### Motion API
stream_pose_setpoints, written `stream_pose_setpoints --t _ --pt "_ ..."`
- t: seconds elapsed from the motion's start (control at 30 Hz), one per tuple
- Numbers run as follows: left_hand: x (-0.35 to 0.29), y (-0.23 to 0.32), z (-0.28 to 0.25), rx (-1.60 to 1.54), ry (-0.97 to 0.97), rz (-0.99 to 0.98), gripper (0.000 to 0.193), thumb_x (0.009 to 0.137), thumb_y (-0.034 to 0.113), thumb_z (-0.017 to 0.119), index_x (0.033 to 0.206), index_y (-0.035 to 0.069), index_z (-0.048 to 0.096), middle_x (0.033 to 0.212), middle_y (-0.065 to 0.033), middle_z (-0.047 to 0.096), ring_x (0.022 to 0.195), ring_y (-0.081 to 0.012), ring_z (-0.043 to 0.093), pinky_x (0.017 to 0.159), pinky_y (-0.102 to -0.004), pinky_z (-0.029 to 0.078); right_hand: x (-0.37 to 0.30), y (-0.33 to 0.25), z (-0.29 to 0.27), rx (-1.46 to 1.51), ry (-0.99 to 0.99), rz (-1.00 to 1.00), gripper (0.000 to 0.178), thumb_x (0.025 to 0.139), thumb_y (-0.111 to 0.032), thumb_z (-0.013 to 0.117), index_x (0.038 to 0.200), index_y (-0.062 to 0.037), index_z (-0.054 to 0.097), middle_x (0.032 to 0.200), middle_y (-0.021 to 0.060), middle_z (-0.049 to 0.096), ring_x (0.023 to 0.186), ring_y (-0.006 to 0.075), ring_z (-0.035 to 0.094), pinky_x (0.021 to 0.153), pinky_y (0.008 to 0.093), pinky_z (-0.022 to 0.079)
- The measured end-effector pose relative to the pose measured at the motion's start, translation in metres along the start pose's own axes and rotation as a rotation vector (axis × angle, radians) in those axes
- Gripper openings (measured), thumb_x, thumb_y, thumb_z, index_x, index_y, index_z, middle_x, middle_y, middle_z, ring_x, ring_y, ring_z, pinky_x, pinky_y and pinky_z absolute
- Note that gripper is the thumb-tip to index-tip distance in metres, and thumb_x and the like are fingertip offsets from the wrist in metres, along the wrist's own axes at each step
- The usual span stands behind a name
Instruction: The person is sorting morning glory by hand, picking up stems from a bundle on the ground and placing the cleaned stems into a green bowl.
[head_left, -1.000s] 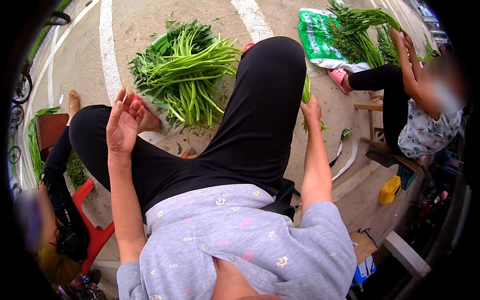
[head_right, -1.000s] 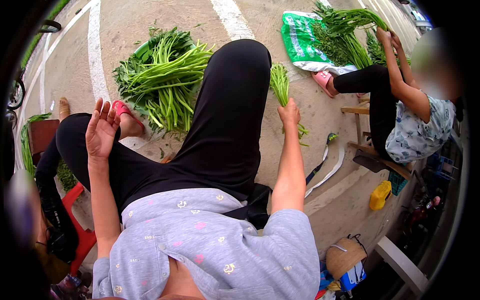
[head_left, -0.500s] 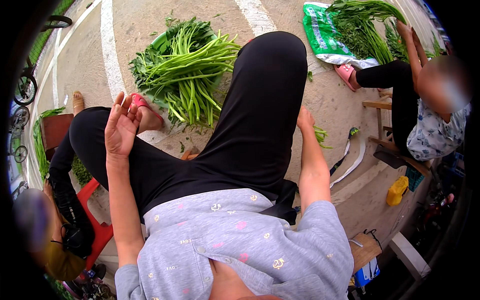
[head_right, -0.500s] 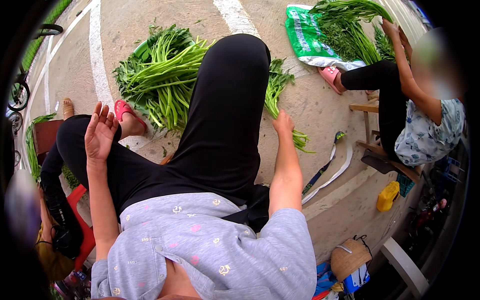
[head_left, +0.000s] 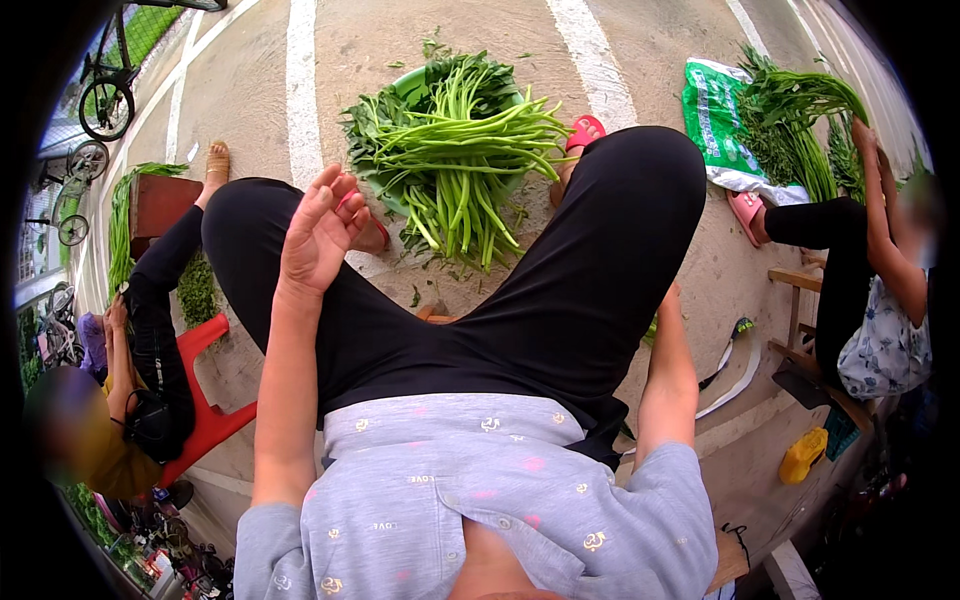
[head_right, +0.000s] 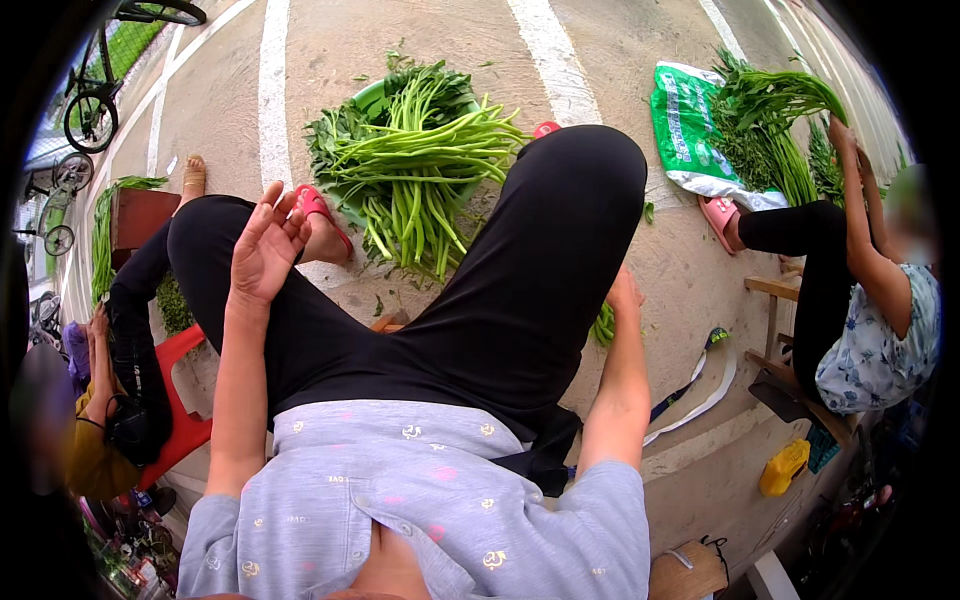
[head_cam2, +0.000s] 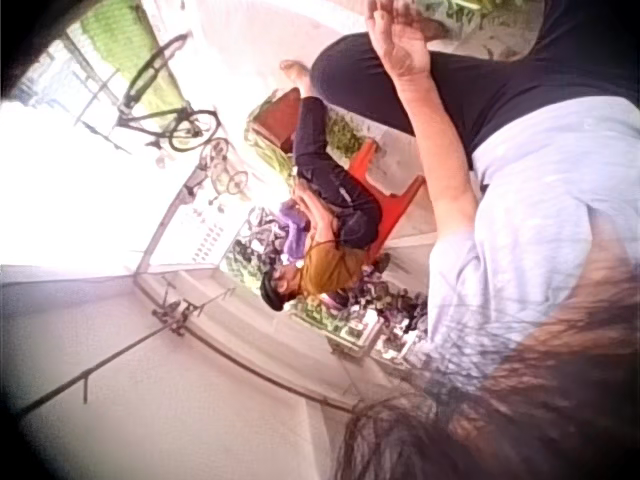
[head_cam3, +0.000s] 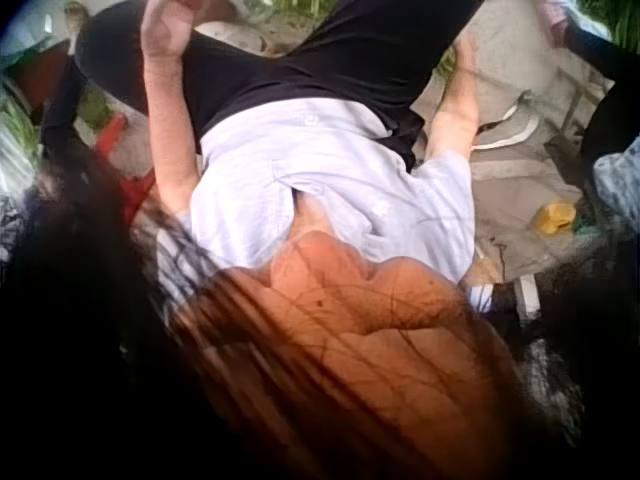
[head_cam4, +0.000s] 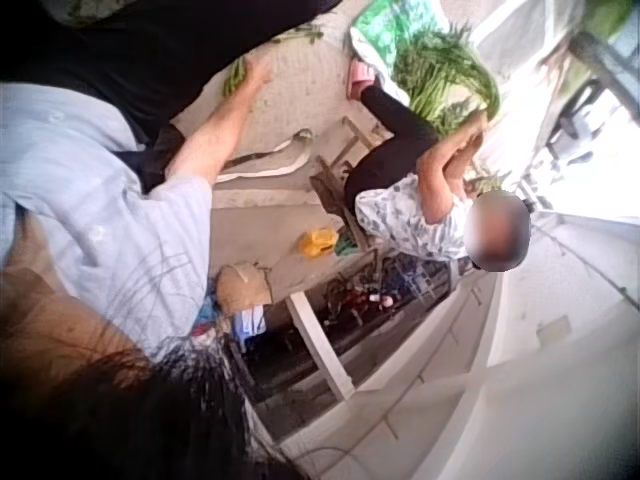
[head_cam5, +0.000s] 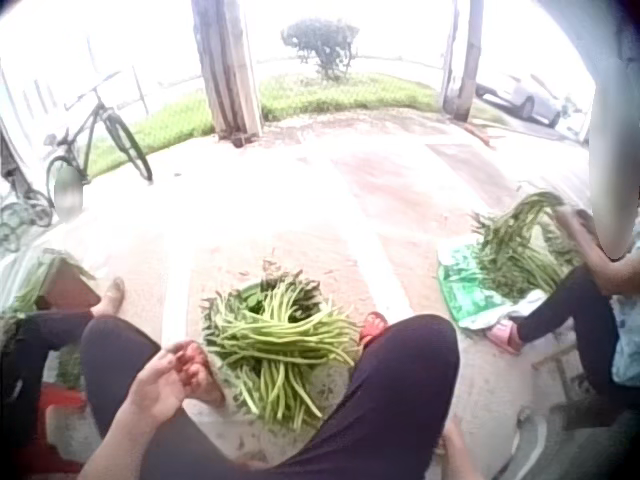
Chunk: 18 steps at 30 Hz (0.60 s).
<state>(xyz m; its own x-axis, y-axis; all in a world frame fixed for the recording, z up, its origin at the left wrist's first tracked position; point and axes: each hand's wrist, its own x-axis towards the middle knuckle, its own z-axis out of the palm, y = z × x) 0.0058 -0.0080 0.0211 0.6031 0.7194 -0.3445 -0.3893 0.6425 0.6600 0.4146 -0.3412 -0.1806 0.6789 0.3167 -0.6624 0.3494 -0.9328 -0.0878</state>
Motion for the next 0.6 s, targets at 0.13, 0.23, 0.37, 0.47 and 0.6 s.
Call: stream_pose_setpoints --t 0.13,0.23,0.37,0.47,0.6 --pt "0.004 -0.001 0.001 -0.001 -0.019 -0.006 0.039 0.087 0.016 0.057 0.123 0.006 0.045 0.11 -0.0078 0.056 0.095 -0.0189 0.057 0.085 -0.034 0.048 0.03 -0.013 -0.036 0.182 0.224 -0.08 0.049 0.081 -0.04 0.054 0.122 -0.0162 0.048 0.116 0.0144 0.056 0.11 0.0336 0.052 0.088 0.0467 0.042" --pt "0.001 -0.004 -0.004 -0.016 -0.021 0.003 0.038 0.089 0.015 0.055 0.124 0.006 0.045 0.111 -0.0081 0.056 0.095 -0.0194 0.058 0.085 -0.0351 0.048 0.049 -0.054 -0.106 0.22 0.405 -0.34 0.041 0.083 -0.031 0.053 0.117 -0.0085 0.051 0.111 0.018 0.057 0.104 0.0335 0.055 0.087 0.0406 0.044" --pt "0.006 -0.009 -0.003 0.008 0.093 0.0 0.03 0.088 0.011 0.055 0.116 0.006 0.049 0.102 -0.0054 0.058 0.087 -0.0156 0.059 0.078 -0.0306 0.05 0.02 -0.157 -0.194 0.389 0.708 -0.566 0.042 0.08 -0.022 0.06 0.115 -0.0012 0.053 0.111 0.0204 0.058 0.103 0.0312 0.056 0.088 0.0366 0.044" --pt "0.009 -0.014 -0.003 0.072 0.201 -0.005 0.025 0.088 0.009 0.054 0.112 0.007 0.05 0.097 -0.0036 0.059 0.084 -0.0133 0.06 0.073 -0.028 0.051 -0.013 -0.224 -0.243 0.276 0.658 -0.861 0.049 0.077 -0.027 0.064 0.118 -0.0025 0.052 0.113 0.0182 0.058 0.105 0.0281 0.055 0.089 0.0365 0.043" --pt "0.012 -0.017 0.001 0.109 0.241 -0.023 0.025 0.088 0.008 0.054 0.112 0.005 0.051 0.096 -0.0041 0.059 0.083 -0.0138 0.059 0.072 -0.027 0.051 -0.049 -0.287 -0.258 -0.132 0.496 -0.997 0.058 0.075 -0.037 0.064 0.122 -0.007 0.049 0.122 0.0156 0.053 0.113 0.0283 0.05 0.093 0.0372 0.04"
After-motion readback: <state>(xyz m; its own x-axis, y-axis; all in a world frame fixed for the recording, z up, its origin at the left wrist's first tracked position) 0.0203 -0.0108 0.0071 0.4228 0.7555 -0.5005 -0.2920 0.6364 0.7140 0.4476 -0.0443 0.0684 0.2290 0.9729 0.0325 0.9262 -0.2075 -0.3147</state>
